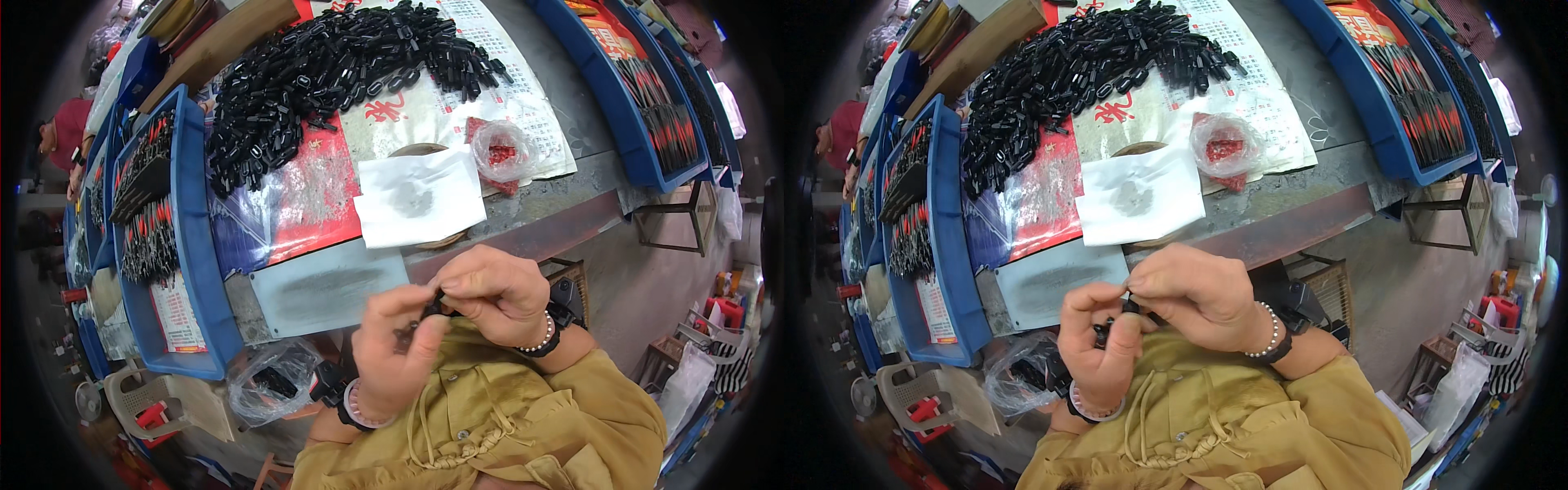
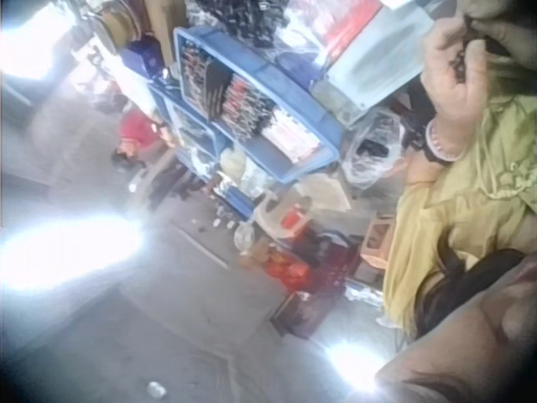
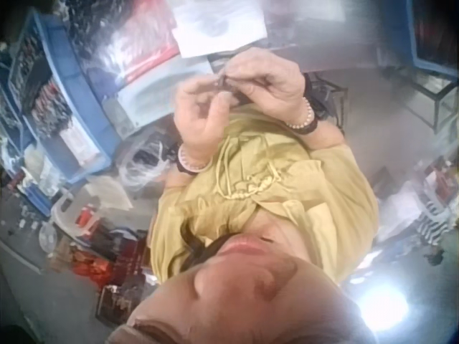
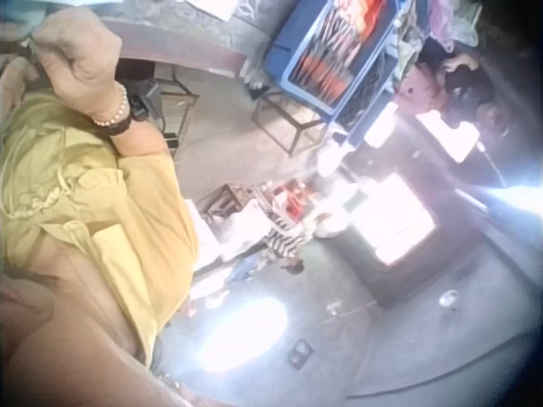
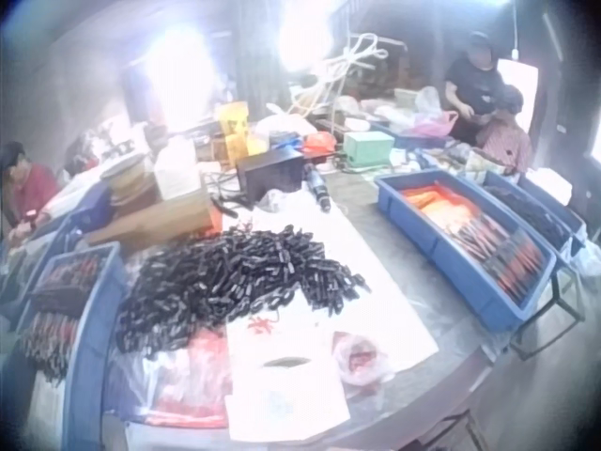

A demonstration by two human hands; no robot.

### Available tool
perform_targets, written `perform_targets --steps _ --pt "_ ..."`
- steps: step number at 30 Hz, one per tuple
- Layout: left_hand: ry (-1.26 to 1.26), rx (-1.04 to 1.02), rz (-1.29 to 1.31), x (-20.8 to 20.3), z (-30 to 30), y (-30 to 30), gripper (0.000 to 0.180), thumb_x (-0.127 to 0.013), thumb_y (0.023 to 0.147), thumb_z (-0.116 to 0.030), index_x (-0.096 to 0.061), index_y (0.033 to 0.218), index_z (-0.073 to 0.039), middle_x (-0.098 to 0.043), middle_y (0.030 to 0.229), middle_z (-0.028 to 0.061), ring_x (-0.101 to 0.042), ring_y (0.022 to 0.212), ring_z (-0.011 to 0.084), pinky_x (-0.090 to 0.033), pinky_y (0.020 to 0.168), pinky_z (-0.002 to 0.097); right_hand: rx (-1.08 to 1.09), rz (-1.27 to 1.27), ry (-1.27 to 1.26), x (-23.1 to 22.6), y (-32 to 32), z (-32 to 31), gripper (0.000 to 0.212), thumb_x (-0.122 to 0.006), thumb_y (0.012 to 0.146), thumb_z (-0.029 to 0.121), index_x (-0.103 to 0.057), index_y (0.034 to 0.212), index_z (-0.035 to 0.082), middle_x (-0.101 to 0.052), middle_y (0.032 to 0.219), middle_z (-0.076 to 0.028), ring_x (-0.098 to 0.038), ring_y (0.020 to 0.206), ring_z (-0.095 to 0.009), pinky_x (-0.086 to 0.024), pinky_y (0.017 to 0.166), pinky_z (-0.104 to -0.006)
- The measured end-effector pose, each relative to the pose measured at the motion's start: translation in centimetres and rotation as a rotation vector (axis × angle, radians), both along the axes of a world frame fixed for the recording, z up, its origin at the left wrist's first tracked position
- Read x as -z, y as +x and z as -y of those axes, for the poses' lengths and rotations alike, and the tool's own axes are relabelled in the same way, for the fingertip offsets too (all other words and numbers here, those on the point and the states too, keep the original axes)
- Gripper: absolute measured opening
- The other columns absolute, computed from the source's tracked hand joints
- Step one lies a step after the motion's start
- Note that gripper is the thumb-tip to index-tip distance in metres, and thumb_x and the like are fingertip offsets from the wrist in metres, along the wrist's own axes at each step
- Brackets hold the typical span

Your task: The person repeatedly picks small black plastic key housings and red rubber seals from a table, inserts the seals into the housings, and places the assembled units into a plastic bag. The process is repeated continuously throughout the clip.

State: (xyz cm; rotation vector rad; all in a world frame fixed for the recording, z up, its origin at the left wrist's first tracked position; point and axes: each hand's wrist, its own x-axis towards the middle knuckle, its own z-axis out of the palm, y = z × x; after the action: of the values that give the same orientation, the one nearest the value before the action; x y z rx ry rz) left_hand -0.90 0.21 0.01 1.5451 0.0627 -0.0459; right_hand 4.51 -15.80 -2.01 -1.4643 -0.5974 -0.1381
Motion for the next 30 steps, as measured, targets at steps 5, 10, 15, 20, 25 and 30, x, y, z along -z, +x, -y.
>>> perform_targets --steps 5,10,15,20,25,30 --pt "0.018 0.043 0.018 0.4 0.0 -0.2 0.036 -0.068 0.087 -0.005 -0.055 0.12 0.003 -0.068 0.093 0.0098 -0.062 0.079 0.0088 -0.048 0.07 0.0211 -0.009 -0.019 -0.015 -0.1 0.0 -0.1 0.021 -0.067 0.079 -0.01 -0.063 0.097 -0.001 -0.067 0.09 -0.016 -0.067 0.076 -0.024 -0.053 0.066 -0.0293" --pt "-0.019 0.016 0.056 0.9 0.1 -0.3 0.035 -0.069 0.087 -0.008 -0.057 0.119 0.003 -0.067 0.089 0.0081 -0.059 0.074 0.0081 -0.048 0.067 0.0206 0.003 -0.048 0.034 0.0 0.0 -0.1 0.021 -0.069 0.077 -0.01 -0.063 0.095 -0.001 -0.067 0.091 -0.016 -0.068 0.076 -0.024 -0.054 0.066 -0.0295" --pt "0.054 0.02 0.086 1.3 0.0 -0.3 0.032 -0.07 0.088 -0.01 -0.058 0.115 0.003 -0.064 0.082 0.0047 -0.053 0.066 0.0064 -0.045 0.061 0.0199 0.026 0.029 -0.012 0.3 0.1 0.2 0.026 -0.07 0.077 -0.009 -0.062 0.099 0.001 -0.067 0.09 -0.016 -0.068 0.074 -0.025 -0.054 0.065 -0.0298" --pt "0.012 -0.04 0.062 1.4 0.4 -0.1 0.027 -0.068 0.089 -0.011 -0.057 0.11 0.002 -0.063 0.075 0.0032 -0.053 0.063 0.005 -0.044 0.058 0.0198 0.017 0.148 -0.065 0.8 0.4 -0.1 0.027 -0.07 0.078 -0.008 -0.059 0.101 0.003 -0.067 0.088 -0.016 -0.066 0.071 -0.024 -0.053 0.06 -0.03" --pt "-0.115 -0.04 0.066 1.3 0.9 0.2 0.027 -0.064 0.092 -0.01 -0.051 0.112 0.002 -0.063 0.074 0.0037 -0.054 0.062 0.0049 -0.043 0.056 0.0192 -0.026 0.062 0.006 0.7 0.6 -0.3 0.027 -0.07 0.076 -0.007 -0.061 0.1 0.001 -0.065 0.086 -0.015 -0.065 0.069 -0.026 -0.052 0.06 -0.0298" --pt "-0.211 -0.085 0.057 1.1 1.1 0.2 0.026 -0.062 0.093 -0.01 -0.051 0.113 0.002 -0.065 0.077 0.0038 -0.053 0.062 0.0041 -0.042 0.055 0.0177 0.061 0.061 -0.033 0.2 0.4 -0.3 0.023 -0.069 0.075 -0.007 -0.062 0.096 0.0 -0.065 0.087 -0.015 -0.066 0.075 -0.027 -0.052 0.066 -0.0313"
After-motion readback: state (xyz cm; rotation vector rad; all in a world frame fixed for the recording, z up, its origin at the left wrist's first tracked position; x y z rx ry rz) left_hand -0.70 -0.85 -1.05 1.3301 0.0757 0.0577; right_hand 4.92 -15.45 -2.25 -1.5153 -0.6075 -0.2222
